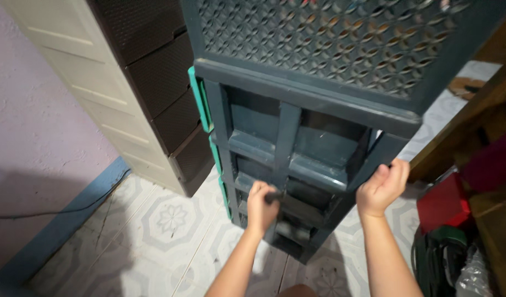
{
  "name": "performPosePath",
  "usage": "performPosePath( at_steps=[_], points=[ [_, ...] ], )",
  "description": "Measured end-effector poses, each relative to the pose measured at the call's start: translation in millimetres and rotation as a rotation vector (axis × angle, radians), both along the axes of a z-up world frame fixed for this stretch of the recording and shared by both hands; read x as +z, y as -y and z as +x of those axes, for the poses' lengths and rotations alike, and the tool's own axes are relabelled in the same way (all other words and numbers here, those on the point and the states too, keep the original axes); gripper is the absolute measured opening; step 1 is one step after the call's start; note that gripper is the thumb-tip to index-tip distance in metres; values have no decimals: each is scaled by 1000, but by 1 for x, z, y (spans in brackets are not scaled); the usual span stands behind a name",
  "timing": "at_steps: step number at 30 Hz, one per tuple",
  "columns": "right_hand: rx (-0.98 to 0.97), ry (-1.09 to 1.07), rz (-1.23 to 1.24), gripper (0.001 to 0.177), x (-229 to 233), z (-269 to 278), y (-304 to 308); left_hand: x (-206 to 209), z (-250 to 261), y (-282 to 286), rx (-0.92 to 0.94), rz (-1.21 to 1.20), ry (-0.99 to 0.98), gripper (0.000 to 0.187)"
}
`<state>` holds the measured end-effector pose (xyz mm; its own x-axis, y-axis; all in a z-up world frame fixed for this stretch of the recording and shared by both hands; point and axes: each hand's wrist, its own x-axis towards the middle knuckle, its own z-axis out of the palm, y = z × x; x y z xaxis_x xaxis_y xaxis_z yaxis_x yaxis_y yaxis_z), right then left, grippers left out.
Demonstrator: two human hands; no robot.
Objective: The person cleans a plastic drawer unit by wiping the exterior surfaces and the inner frame with a cloth.
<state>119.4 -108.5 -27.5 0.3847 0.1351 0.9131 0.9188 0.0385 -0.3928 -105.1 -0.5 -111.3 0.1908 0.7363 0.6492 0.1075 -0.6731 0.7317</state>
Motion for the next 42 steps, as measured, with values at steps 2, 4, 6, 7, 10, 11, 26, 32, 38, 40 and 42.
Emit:
performPosePath(
  at_steps=[2,4,6,7,10,11,26,32,38,40,42],
  points=[
    [-8,-1,9,36,2,1,-2,25,0,16,-79,-91,44,26],
    [-23,-7,13,34,2,-1,-2,61,15,33,-169,237,208,38],
    [14,-8,28,33,3,-4,-1,97,51,32,-88,233,76,35],
    [1,-11,26,33,3,-4,-1,107,65,36,8,229,-58,32],
    [13,-1,38,31,7,-5,-2,113,96,55,25,246,-264,23],
    [20,17,53,30,9,-4,-3,108,99,53,20,249,-261,23],
    [11,28,69,31,7,-5,-4,-44,78,66,-448,-805,572,36],
    [14,-6,28,34,11,-6,-3,-63,124,76,-320,-42,115,36],
    [8,1,20,37,15,-7,-3,-115,94,65,-305,23,-659,31],
    [9,5,22,37,13,-8,-2,-93,71,62,-153,41,-439,38],
    [4,13,25,38,12,-10,0,-65,66,44,0,68,-212,44]
  ],
)
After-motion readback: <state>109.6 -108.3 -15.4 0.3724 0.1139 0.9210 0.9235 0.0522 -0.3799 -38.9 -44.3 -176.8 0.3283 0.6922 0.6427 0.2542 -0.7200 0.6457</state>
